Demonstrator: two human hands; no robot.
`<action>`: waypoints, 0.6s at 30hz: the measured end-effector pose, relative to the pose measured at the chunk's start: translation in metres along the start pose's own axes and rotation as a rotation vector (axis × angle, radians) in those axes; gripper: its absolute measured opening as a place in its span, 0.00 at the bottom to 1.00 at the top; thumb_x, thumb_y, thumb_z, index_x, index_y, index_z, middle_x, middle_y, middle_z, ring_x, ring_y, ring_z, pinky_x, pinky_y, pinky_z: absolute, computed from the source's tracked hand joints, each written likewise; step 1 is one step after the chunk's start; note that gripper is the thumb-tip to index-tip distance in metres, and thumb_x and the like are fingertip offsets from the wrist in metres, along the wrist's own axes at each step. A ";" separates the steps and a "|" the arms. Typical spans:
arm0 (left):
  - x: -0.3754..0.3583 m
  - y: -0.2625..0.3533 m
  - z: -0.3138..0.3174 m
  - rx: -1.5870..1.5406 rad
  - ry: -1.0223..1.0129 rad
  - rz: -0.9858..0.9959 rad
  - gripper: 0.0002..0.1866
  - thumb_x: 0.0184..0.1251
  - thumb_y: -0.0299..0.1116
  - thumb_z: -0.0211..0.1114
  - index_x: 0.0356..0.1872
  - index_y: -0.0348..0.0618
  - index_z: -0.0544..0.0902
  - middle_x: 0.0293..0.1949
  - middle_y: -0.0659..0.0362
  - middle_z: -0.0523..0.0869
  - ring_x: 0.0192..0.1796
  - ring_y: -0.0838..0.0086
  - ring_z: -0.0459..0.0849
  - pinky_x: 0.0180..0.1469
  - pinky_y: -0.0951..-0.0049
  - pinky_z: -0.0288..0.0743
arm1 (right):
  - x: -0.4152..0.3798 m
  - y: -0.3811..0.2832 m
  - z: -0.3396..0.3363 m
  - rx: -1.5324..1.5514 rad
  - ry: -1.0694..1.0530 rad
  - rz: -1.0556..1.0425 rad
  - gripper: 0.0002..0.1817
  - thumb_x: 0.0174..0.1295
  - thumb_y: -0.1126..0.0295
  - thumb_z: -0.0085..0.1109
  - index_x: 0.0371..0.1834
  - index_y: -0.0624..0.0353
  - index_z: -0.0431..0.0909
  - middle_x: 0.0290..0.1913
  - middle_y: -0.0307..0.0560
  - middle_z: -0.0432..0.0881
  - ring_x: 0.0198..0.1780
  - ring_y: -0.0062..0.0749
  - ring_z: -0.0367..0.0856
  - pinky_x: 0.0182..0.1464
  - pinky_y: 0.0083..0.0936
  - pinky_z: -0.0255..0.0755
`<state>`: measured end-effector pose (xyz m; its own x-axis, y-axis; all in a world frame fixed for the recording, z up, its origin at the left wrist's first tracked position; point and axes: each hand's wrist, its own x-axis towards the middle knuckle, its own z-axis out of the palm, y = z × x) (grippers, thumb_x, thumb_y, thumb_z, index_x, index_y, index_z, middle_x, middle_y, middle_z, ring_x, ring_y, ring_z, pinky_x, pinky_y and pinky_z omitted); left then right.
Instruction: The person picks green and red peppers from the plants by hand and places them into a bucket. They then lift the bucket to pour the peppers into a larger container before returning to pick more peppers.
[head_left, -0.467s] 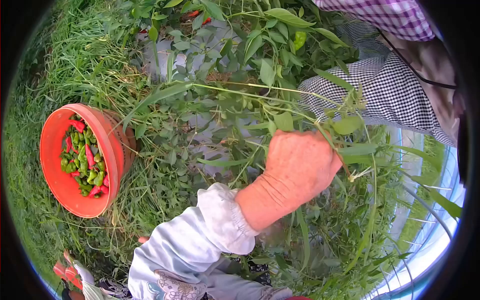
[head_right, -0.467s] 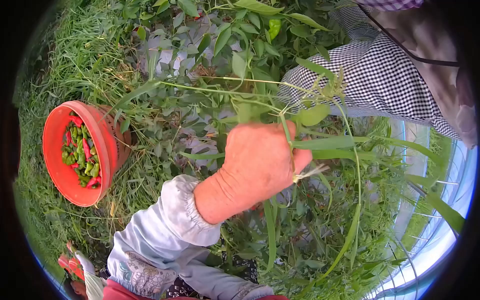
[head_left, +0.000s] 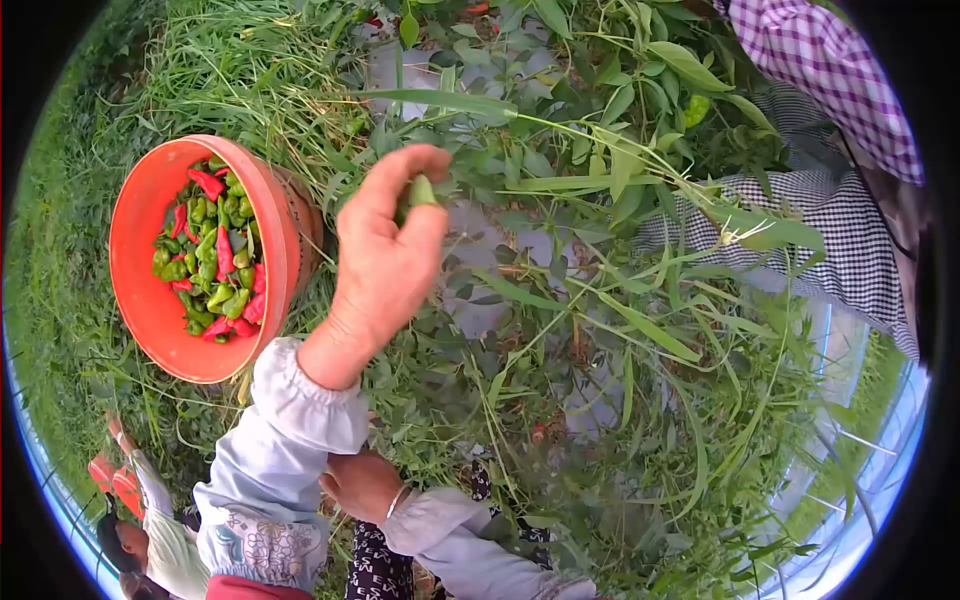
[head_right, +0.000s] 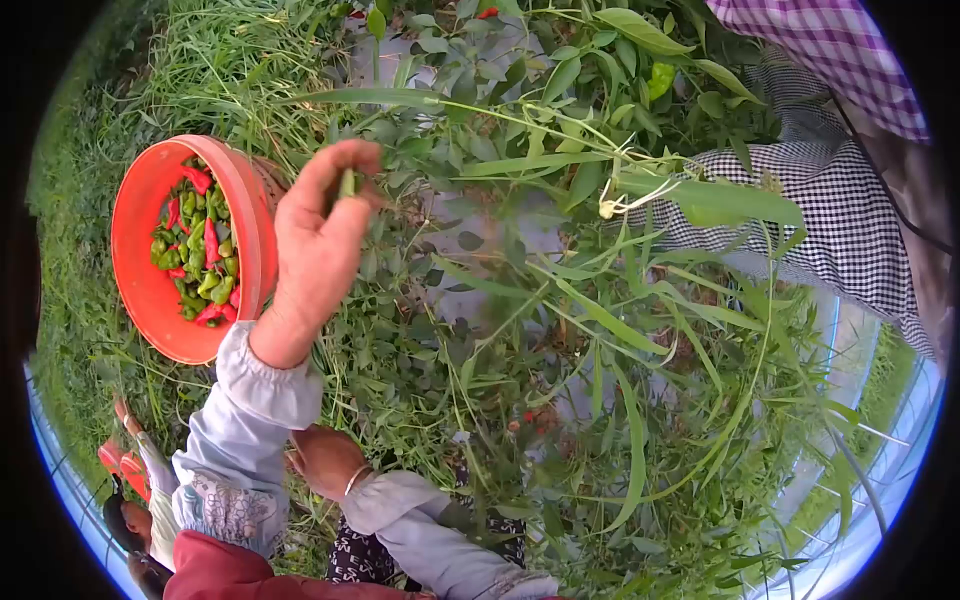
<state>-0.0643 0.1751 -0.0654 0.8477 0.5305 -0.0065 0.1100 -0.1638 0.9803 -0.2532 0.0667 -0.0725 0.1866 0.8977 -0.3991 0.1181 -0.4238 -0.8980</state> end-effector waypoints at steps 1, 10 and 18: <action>0.016 -0.003 -0.017 -0.007 0.180 -0.085 0.19 0.55 0.21 0.53 0.51 0.38 0.74 0.37 0.62 0.80 0.30 0.86 0.72 0.32 0.83 0.69 | 0.002 -0.008 -0.018 0.135 -0.220 0.163 0.19 0.60 0.66 0.52 0.53 0.61 0.67 0.48 0.56 0.77 0.50 0.49 0.76 0.52 0.39 0.69; 0.001 -0.080 0.006 0.519 -0.349 -0.227 0.17 0.58 0.34 0.58 0.47 0.37 0.76 0.38 0.44 0.82 0.41 0.50 0.81 0.44 0.56 0.74 | 0.003 0.012 -0.015 0.236 0.257 0.149 0.12 0.56 0.66 0.55 0.41 0.56 0.77 0.36 0.55 0.80 0.37 0.49 0.80 0.40 0.40 0.73; -0.027 -0.076 0.050 0.604 -0.380 -0.198 0.16 0.59 0.32 0.57 0.48 0.41 0.75 0.38 0.46 0.81 0.40 0.48 0.79 0.42 0.55 0.73 | -0.012 0.034 0.016 0.119 0.335 -0.059 0.20 0.46 0.54 0.63 0.42 0.49 0.80 0.39 0.49 0.82 0.41 0.46 0.80 0.44 0.39 0.73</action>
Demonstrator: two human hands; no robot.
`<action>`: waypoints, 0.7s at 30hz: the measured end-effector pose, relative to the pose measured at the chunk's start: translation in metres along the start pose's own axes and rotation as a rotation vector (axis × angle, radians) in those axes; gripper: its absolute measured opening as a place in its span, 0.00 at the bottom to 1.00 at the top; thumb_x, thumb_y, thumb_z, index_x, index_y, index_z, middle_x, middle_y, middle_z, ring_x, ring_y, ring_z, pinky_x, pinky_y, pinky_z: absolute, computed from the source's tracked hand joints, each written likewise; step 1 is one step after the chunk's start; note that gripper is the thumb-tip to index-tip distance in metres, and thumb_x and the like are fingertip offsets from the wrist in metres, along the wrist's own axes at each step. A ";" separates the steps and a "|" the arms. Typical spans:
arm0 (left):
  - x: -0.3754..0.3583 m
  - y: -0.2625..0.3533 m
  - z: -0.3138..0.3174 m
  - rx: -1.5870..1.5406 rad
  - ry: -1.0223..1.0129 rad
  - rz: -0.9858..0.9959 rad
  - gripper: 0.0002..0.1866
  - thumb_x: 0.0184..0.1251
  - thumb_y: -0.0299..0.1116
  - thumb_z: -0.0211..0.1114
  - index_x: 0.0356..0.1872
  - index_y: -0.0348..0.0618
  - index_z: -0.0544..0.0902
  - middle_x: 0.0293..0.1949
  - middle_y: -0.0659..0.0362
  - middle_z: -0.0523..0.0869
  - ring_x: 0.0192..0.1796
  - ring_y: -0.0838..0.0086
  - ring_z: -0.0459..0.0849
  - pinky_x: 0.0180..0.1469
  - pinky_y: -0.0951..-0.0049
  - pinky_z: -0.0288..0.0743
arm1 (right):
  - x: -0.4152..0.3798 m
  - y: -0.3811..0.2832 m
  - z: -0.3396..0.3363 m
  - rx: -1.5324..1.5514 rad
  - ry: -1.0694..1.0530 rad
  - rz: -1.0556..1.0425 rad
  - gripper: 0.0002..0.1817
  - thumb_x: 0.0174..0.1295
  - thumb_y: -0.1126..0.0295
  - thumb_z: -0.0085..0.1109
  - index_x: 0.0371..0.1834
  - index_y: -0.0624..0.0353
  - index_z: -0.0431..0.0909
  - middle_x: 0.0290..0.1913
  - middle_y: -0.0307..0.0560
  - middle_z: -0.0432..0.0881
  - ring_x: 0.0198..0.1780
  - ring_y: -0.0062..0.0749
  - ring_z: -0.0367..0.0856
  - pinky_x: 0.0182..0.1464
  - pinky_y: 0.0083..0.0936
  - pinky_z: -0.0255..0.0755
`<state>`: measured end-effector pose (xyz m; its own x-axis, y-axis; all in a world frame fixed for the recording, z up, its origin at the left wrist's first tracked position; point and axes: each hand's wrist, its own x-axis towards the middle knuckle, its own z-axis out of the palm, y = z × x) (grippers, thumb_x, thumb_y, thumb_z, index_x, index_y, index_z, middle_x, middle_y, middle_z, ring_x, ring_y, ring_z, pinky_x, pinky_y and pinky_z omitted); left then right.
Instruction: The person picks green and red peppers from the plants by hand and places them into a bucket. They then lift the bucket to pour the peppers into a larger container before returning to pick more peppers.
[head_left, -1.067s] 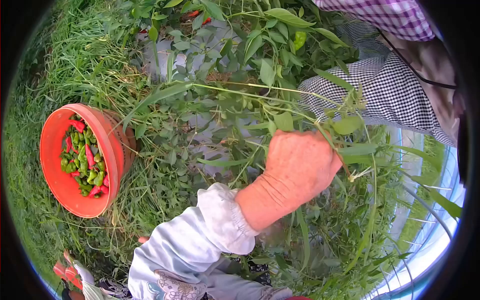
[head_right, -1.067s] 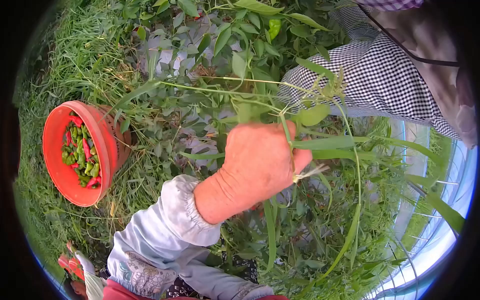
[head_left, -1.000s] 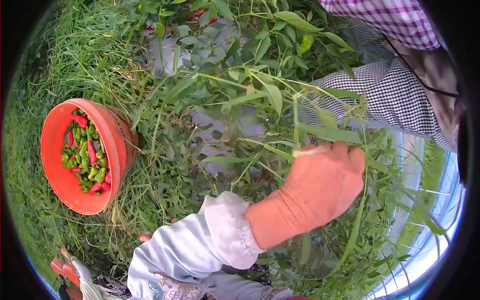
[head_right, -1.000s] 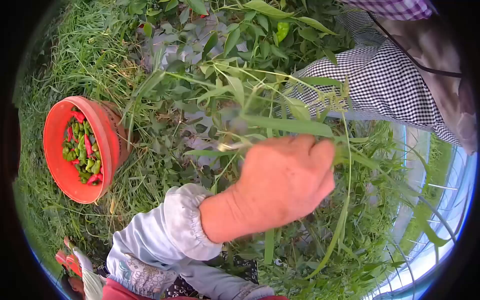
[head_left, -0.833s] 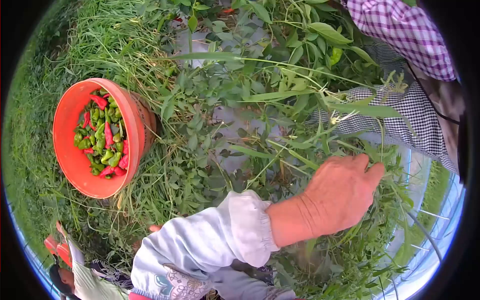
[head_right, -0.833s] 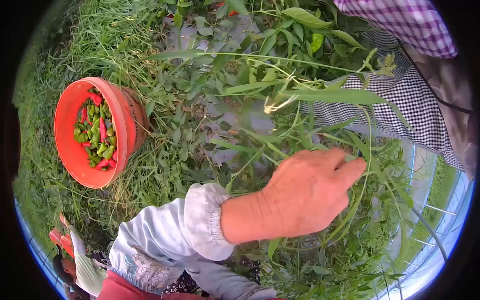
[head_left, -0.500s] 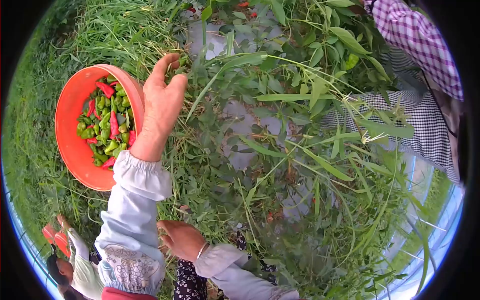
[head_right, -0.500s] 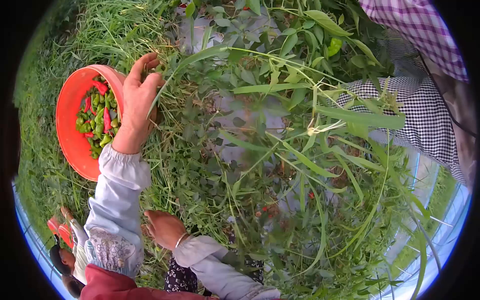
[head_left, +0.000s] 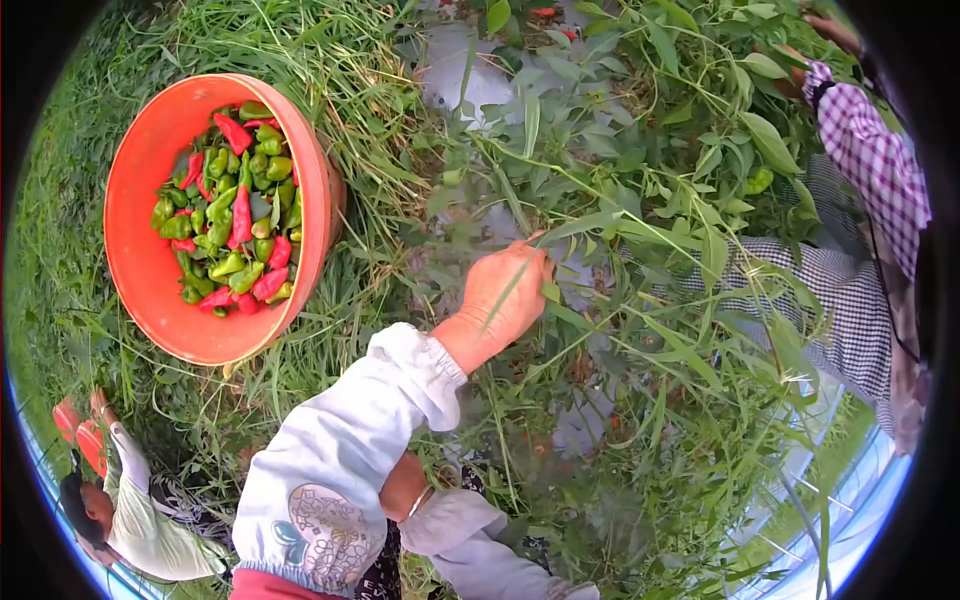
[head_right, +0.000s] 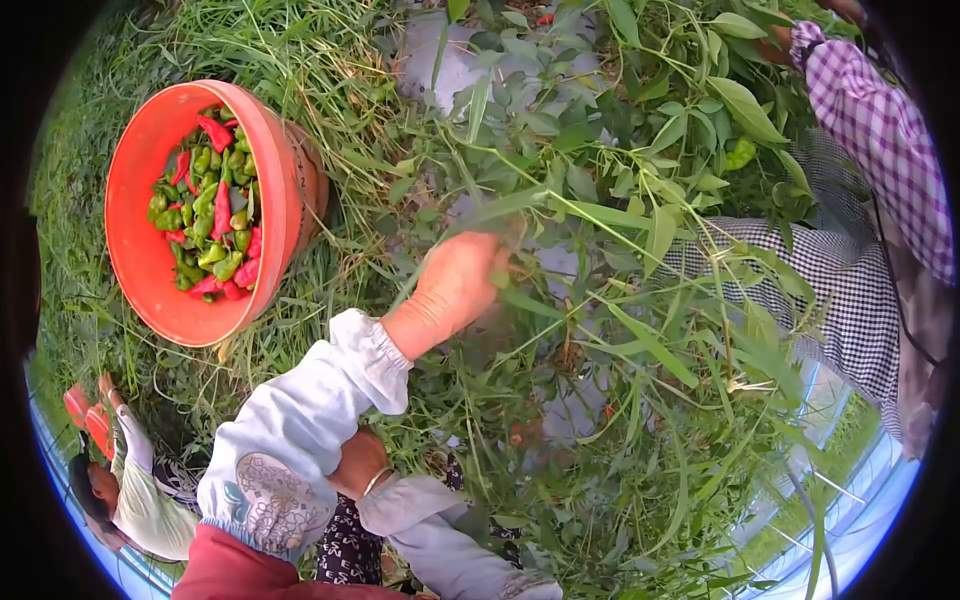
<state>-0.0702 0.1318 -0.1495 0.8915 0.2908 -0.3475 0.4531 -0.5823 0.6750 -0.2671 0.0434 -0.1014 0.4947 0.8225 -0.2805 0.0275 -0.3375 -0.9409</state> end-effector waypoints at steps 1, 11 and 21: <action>-0.002 -0.004 -0.004 0.001 0.000 -0.002 0.16 0.59 0.32 0.57 0.48 0.41 0.75 0.38 0.46 0.81 0.40 0.48 0.79 0.42 0.55 0.73 | 0.005 -0.005 -0.006 0.002 -0.002 0.000 0.20 0.46 0.54 0.63 0.42 0.49 0.80 0.39 0.49 0.82 0.41 0.46 0.80 0.44 0.39 0.73; 0.012 -0.047 -0.065 -0.957 0.537 -0.418 0.19 0.64 0.30 0.56 0.56 0.41 0.71 0.34 0.59 0.81 0.18 0.82 0.74 0.18 0.81 0.65 | 0.024 -0.020 -0.021 -0.201 -0.334 0.233 0.11 0.49 0.67 0.58 0.32 0.63 0.78 0.31 0.59 0.79 0.32 0.52 0.79 0.35 0.40 0.74; 0.085 -0.022 -0.004 -0.467 0.276 -0.062 0.35 0.56 0.26 0.59 0.68 0.46 0.58 0.50 0.44 0.79 0.52 0.53 0.78 0.54 0.66 0.71 | 0.013 -0.012 -0.012 -0.021 -0.004 0.011 0.11 0.52 0.66 0.54 0.33 0.63 0.78 0.29 0.57 0.79 0.31 0.49 0.79 0.34 0.38 0.74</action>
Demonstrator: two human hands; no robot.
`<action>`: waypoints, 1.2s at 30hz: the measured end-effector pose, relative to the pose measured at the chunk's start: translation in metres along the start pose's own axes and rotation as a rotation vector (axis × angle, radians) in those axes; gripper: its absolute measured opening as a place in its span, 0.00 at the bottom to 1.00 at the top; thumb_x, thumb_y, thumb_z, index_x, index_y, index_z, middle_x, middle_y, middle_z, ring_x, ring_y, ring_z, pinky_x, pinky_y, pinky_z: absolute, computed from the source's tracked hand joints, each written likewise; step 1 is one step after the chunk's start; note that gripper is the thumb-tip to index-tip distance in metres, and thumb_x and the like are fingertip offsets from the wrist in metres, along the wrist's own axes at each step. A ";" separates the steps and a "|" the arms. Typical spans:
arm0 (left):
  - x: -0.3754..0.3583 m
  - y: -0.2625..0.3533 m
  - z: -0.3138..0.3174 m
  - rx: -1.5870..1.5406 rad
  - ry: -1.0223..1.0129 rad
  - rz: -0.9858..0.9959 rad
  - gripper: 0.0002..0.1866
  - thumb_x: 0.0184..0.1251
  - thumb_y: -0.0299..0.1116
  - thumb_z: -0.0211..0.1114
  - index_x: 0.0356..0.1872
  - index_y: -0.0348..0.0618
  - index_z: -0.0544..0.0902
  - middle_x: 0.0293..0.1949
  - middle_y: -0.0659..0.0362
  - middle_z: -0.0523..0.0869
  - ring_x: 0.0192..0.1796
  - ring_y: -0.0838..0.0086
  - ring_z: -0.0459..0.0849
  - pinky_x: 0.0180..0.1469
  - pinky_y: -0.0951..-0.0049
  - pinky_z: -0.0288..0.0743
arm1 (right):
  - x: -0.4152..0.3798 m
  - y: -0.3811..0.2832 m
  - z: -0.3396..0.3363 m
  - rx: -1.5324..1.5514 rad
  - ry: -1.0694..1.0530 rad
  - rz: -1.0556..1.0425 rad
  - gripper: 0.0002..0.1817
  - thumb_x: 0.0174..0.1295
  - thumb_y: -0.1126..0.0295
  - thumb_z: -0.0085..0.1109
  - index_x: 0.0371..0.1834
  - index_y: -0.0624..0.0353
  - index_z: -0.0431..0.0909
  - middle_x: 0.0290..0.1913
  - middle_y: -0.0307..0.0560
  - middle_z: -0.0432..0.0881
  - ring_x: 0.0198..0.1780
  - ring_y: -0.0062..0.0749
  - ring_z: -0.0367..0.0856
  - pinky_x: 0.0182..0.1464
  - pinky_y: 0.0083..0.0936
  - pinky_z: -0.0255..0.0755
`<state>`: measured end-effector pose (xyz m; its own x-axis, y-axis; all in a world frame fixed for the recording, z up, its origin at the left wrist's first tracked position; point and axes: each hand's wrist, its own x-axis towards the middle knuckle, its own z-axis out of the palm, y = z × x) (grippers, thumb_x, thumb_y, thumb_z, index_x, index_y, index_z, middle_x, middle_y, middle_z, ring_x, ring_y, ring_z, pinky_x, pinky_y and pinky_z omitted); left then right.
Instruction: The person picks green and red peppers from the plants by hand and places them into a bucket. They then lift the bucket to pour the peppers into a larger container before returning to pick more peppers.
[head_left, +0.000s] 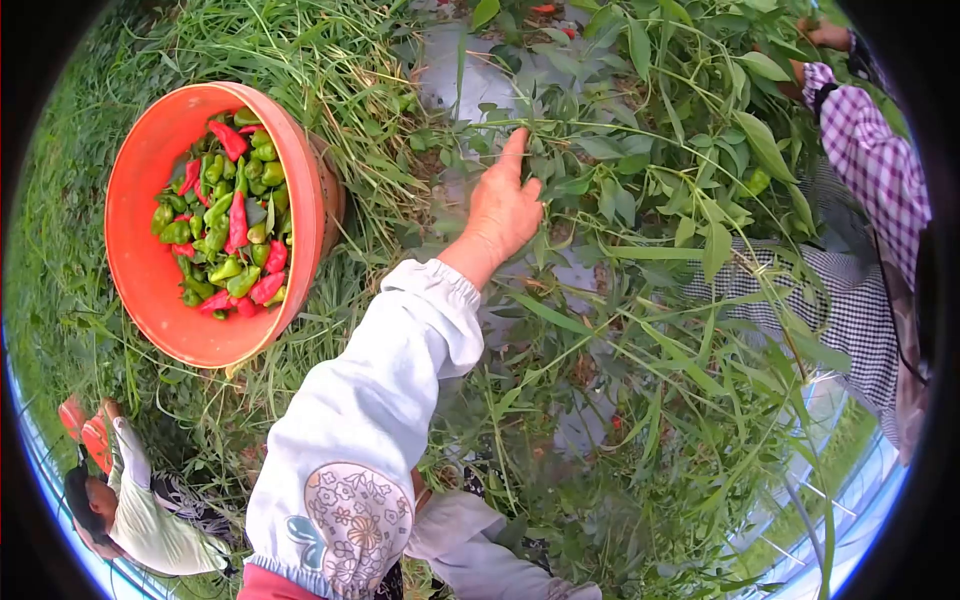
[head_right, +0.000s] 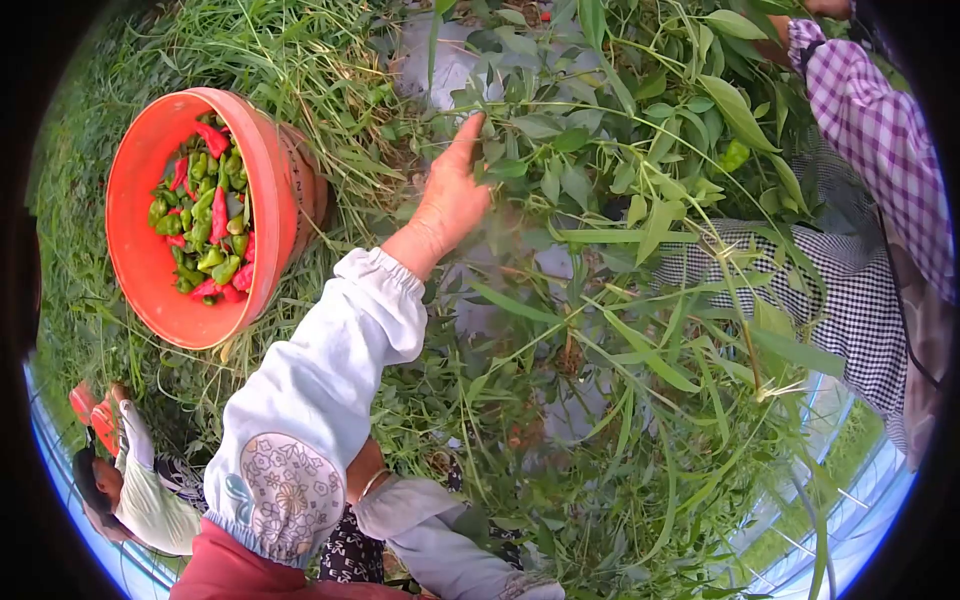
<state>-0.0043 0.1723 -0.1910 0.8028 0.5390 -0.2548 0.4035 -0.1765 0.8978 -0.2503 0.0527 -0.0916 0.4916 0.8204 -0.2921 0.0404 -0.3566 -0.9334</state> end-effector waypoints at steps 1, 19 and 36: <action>-0.003 0.008 0.006 0.051 0.000 -0.052 0.35 0.56 0.26 0.59 0.68 0.47 0.58 0.50 0.44 0.79 0.52 0.52 0.78 0.53 0.64 0.71 | 0.000 0.001 0.000 -0.003 -0.009 -0.005 0.11 0.52 0.66 0.55 0.33 0.62 0.79 0.29 0.56 0.79 0.31 0.49 0.79 0.34 0.38 0.74; 0.045 -0.092 -0.064 -0.634 0.357 -0.580 0.16 0.63 0.28 0.51 0.52 0.46 0.72 0.27 0.56 0.78 0.22 0.70 0.78 0.15 0.72 0.65 | -0.002 0.011 0.015 0.013 -0.072 -0.040 0.12 0.52 0.64 0.55 0.36 0.58 0.80 0.33 0.52 0.80 0.31 0.47 0.79 0.35 0.38 0.75; -0.011 -0.079 -0.070 -0.420 0.162 -0.445 0.13 0.62 0.37 0.56 0.43 0.40 0.76 0.26 0.59 0.76 0.27 0.74 0.76 0.27 0.74 0.70 | 0.005 0.009 0.001 0.184 -0.127 0.071 0.12 0.50 0.65 0.57 0.36 0.59 0.80 0.33 0.55 0.79 0.35 0.52 0.78 0.39 0.40 0.73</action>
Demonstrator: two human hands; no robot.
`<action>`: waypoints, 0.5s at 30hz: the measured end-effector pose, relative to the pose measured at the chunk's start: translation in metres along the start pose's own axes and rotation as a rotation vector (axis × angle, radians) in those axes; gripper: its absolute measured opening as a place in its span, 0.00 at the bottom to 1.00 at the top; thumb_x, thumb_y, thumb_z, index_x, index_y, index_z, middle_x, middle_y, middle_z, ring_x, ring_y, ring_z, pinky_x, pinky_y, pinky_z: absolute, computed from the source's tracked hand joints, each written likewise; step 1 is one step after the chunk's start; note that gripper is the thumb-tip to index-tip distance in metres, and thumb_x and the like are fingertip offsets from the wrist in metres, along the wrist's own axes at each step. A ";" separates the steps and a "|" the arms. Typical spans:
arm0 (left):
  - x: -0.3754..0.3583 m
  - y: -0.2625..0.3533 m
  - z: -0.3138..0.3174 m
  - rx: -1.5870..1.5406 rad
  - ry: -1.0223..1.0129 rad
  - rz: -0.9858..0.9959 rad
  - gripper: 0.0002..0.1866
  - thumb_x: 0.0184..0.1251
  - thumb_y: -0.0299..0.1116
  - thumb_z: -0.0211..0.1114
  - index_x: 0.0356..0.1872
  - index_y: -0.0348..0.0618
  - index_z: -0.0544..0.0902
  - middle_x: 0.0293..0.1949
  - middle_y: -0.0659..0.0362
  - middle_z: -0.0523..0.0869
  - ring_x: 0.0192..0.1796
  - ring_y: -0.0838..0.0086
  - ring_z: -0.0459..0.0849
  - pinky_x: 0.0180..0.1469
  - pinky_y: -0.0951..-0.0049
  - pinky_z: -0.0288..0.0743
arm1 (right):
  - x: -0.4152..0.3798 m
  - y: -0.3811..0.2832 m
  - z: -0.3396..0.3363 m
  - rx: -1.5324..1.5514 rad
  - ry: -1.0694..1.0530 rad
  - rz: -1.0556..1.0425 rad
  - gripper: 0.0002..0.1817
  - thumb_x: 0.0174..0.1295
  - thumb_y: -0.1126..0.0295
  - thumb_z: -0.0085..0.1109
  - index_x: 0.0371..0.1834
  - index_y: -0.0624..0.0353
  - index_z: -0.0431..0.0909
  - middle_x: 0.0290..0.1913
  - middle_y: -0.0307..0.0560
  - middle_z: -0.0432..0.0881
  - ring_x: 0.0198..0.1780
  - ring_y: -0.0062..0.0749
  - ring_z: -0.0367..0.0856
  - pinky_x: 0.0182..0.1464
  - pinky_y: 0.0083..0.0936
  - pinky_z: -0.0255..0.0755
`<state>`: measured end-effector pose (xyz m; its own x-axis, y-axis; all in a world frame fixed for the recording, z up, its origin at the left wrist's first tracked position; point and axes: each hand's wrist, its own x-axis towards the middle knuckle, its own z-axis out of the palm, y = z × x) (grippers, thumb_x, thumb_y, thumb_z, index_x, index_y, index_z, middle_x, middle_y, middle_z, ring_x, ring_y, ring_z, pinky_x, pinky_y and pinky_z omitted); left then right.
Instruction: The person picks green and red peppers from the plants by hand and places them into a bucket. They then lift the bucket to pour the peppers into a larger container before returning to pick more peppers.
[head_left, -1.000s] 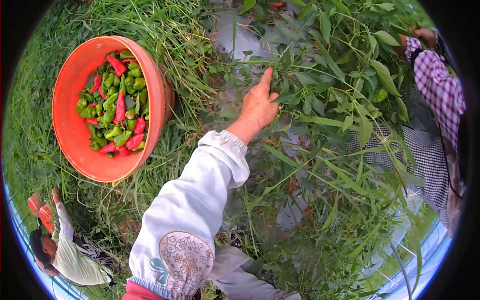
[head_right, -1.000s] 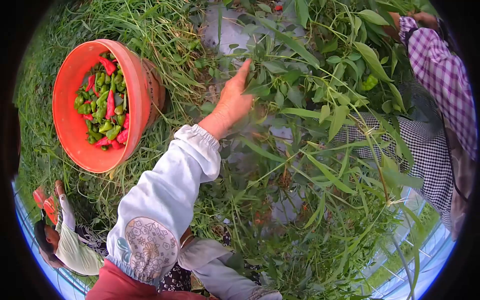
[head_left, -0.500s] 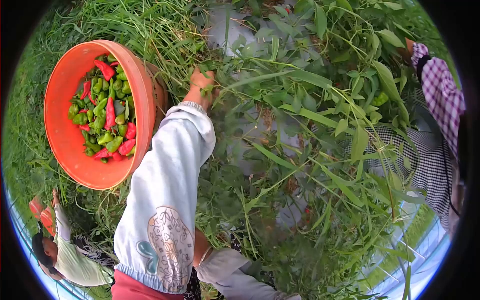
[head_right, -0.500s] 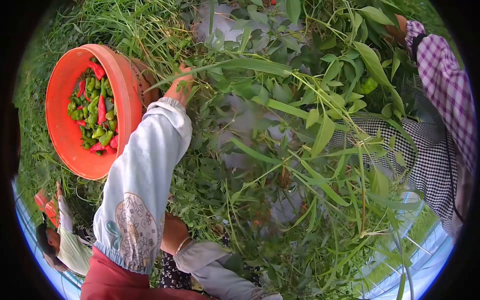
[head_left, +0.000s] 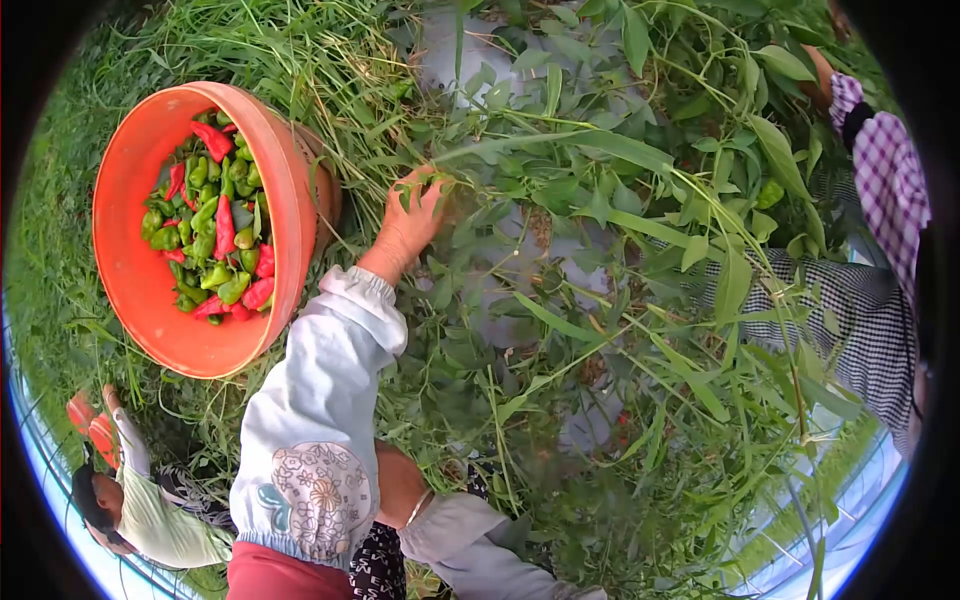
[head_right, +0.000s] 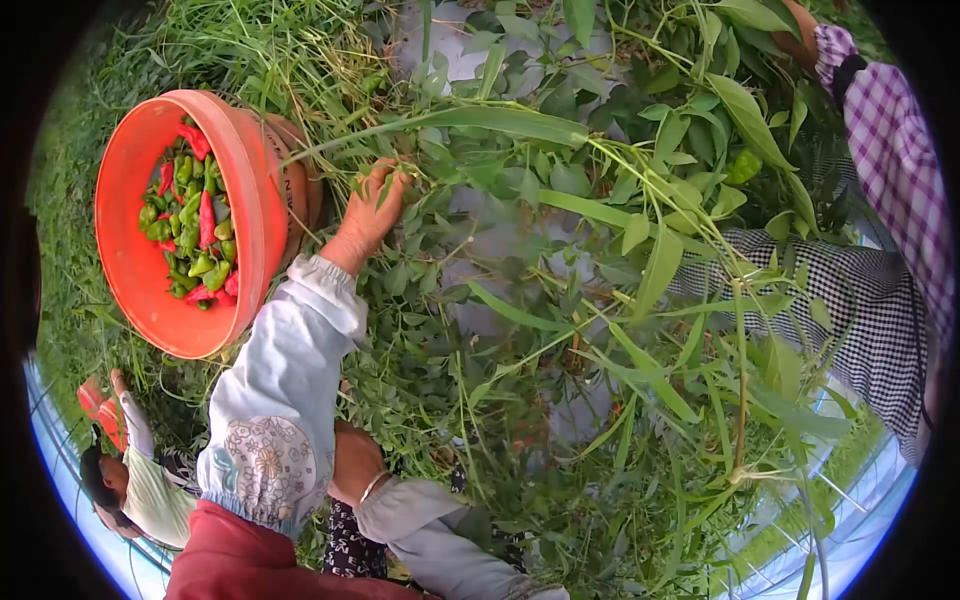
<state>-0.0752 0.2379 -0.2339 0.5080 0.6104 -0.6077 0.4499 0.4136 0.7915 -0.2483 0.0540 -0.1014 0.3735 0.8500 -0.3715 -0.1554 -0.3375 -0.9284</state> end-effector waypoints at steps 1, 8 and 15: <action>-0.010 0.003 0.002 0.046 -0.044 -0.010 0.13 0.63 0.36 0.57 0.45 0.41 0.75 0.28 0.59 0.77 0.28 0.76 0.76 0.29 0.76 0.70 | 0.000 -0.003 -0.001 0.023 0.007 0.044 0.12 0.50 0.65 0.56 0.36 0.59 0.79 0.33 0.56 0.79 0.35 0.52 0.78 0.39 0.40 0.73; -0.098 0.007 -0.018 0.258 -0.212 0.284 0.14 0.63 0.29 0.60 0.49 0.41 0.72 0.30 0.62 0.78 0.31 0.82 0.76 0.35 0.79 0.73 | 0.004 -0.013 0.002 -0.210 -0.277 0.050 0.12 0.52 0.68 0.55 0.38 0.61 0.78 0.36 0.57 0.79 0.38 0.51 0.78 0.42 0.42 0.73; -0.168 0.116 -0.095 0.993 0.287 0.976 0.17 0.55 0.18 0.64 0.48 0.35 0.75 0.38 0.52 0.82 0.37 0.66 0.83 0.39 0.75 0.76 | 0.011 -0.025 -0.005 -0.186 -0.404 0.233 0.22 0.59 0.66 0.50 0.58 0.58 0.66 0.52 0.54 0.75 0.52 0.47 0.75 0.54 0.41 0.68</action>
<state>-0.1780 0.2471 -0.0341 0.7992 0.5337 0.2765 0.3927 -0.8119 0.4320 -0.2360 0.0699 -0.0828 -0.0417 0.8200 -0.5709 -0.0134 -0.5718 -0.8203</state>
